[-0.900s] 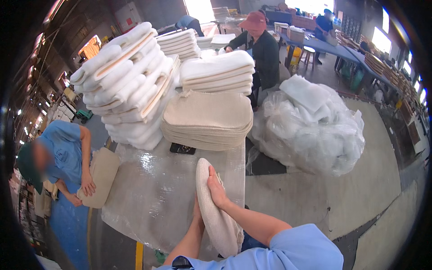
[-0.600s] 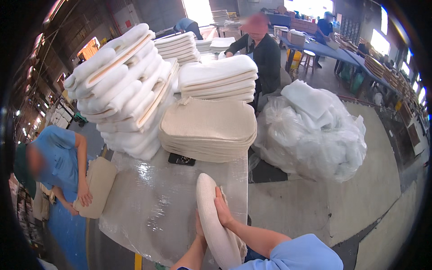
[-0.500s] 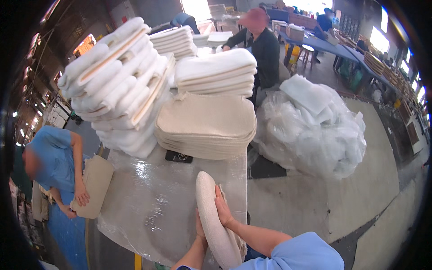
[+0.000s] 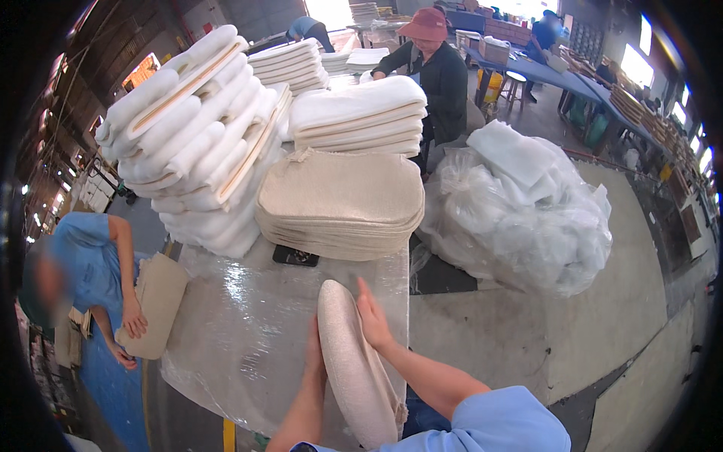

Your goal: The person folds beige cushion covers and inserts white foam inserts, then stacks the finished cushions on a table. The person handles each cushion one at a time, aligning edges and smoothing the surface before stacking.

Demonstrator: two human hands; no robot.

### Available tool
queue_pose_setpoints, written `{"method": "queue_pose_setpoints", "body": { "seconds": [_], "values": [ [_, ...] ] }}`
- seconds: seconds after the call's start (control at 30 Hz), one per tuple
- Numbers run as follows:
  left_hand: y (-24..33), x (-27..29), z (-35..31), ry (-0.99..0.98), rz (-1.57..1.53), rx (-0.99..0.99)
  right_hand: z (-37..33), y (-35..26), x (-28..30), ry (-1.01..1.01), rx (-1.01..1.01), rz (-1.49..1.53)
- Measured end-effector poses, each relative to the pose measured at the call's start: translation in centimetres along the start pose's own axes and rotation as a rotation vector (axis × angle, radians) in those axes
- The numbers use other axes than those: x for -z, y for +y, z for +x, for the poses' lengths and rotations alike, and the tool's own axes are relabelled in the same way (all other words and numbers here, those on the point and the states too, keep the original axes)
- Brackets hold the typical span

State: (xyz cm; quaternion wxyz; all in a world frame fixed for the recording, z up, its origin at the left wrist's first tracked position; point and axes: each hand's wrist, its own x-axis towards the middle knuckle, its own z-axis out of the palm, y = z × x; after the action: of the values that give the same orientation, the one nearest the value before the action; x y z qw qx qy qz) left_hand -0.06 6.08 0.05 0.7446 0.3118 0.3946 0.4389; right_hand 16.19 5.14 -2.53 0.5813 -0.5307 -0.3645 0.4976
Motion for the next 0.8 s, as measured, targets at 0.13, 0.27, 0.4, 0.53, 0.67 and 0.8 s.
{"method": "queue_pose_setpoints", "body": {
  "seconds": [0.13, 0.27, 0.4, 0.53, 0.67, 0.8],
  "values": [
    [0.9, -1.0, 4.1, -0.087, 0.119, -0.046, 3.7, -1.3, -2.4, -0.03, 0.108, 0.037],
    [-3.5, 1.6, 6.2, -0.158, -0.029, 0.004, 3.8, 2.7, -2.0, -0.074, 0.048, 0.066],
    [-6.7, 3.6, 6.1, -0.187, -0.11, 0.092, 2.6, 5.8, -1.7, 0.017, 0.08, -0.115],
    [-7.9, 4.8, 4.8, -0.162, -0.08, 0.115, 2.2, 6.0, -2.8, 0.042, 0.178, -0.132],
    [-6.1, 4.2, 5.1, -0.213, 0.064, 0.064, 3.5, 4.8, -1.6, -0.001, 0.115, -0.119],
    [-1.6, 0.6, 0.4, 0.021, 0.335, -0.058, -0.5, 1.7, 0.4, -0.055, -0.017, -0.047]
  ]
}}
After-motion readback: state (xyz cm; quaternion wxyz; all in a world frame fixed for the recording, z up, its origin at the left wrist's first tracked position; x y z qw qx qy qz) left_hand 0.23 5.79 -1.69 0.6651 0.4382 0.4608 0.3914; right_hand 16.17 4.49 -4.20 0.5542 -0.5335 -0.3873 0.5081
